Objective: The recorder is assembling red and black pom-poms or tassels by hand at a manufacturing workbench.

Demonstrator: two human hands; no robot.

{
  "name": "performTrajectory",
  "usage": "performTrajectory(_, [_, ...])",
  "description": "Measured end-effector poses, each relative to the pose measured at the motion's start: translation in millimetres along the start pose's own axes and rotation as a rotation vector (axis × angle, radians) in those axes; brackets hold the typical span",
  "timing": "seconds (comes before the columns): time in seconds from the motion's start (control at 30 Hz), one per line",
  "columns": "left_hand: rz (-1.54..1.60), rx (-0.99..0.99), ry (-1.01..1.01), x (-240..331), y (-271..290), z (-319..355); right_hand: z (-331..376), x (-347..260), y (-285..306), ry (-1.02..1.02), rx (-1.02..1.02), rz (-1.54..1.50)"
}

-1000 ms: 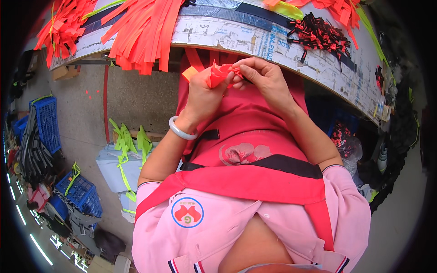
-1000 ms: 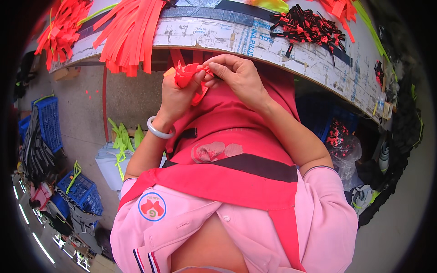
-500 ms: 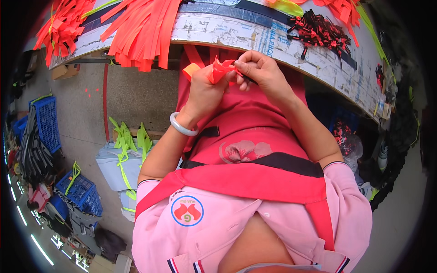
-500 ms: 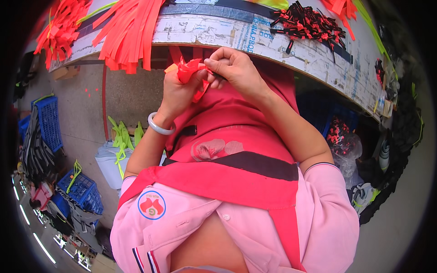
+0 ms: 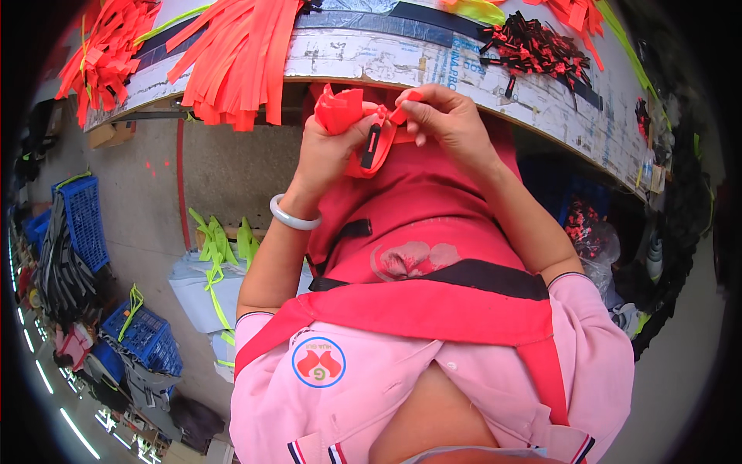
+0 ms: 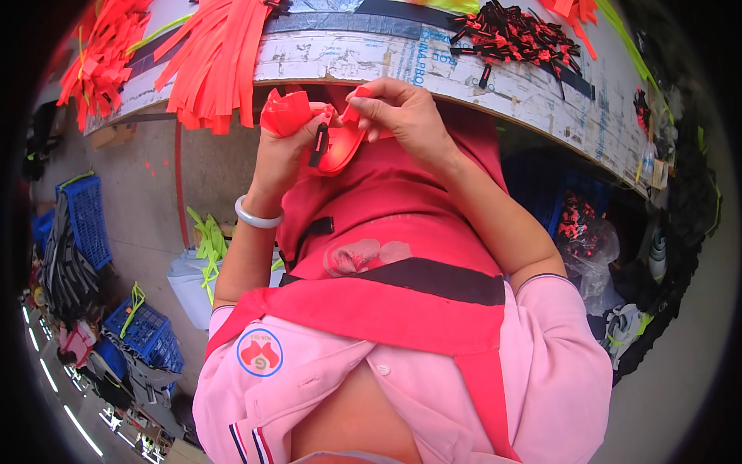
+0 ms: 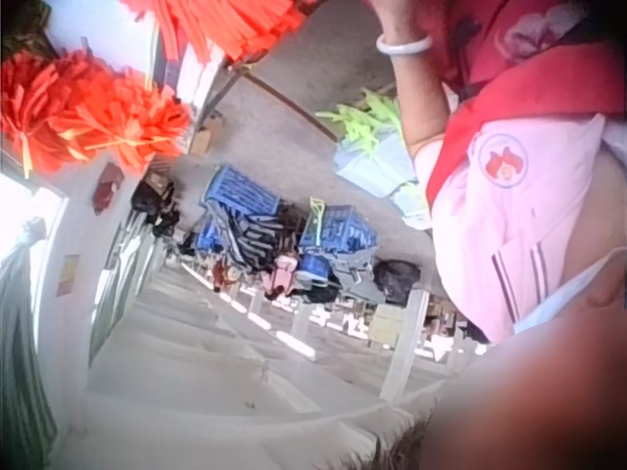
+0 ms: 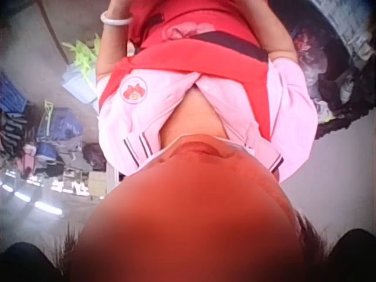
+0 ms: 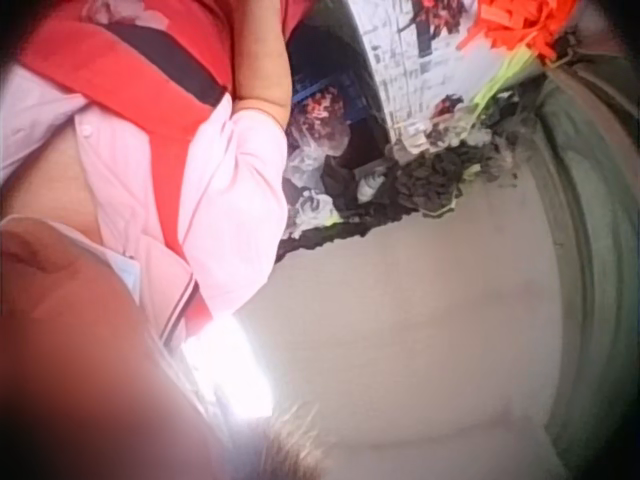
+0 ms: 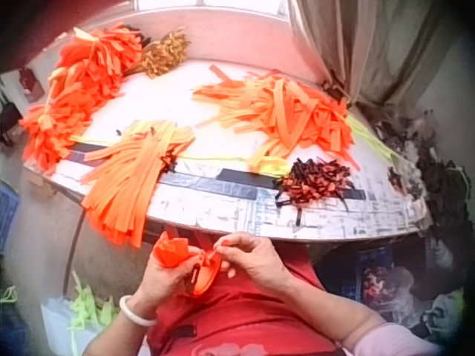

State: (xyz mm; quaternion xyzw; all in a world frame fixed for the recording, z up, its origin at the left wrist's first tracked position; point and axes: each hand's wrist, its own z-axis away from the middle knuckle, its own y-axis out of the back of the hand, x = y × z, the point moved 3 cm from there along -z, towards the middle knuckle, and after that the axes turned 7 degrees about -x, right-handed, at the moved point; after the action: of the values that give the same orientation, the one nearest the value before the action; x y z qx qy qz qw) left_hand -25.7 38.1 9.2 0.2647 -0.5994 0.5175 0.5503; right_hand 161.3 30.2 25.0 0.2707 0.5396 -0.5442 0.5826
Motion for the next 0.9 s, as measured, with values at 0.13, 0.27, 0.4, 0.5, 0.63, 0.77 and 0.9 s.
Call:
performTrajectory(0.13, [0.144, -0.1, 0.107, 13.3, 4.3, 0.9, 4.5, -16.1, -9.9, -0.003, -0.069, -0.007])
performTrajectory(0.27, [0.165, -0.146, 0.17, 13.0, 6.6, 2.0, 4.9, -23.1, -17.8, -0.048, -0.148, 0.069])
performTrajectory(0.4, [0.155, -0.177, 0.175, 7.3, 10.8, 1.4, 3.1, -20.7, -16.2, -0.103, -0.172, 0.095])
performTrajectory(0.5, [0.191, -0.171, 0.192, 7.1, 11.3, 1.7, 3.6, -21.4, -17.7, -0.137, -0.193, 0.044])
performTrajectory(0.63, [0.185, -0.206, 0.198, 10.1, 5.5, 2.1, 2.5, -21.7, -17.1, -0.165, -0.204, 0.023])
performTrajectory(0.77, [0.152, -0.206, 0.183, 12.9, 4.1, 2.0, -1.0, -22.2, -14.7, -0.207, -0.227, 0.053])
performTrajectory(0.9, [0.165, -0.21, 0.212, 15.8, 4.5, 2.3, -1.9, -21.4, -15.2, -0.258, -0.238, 0.082])
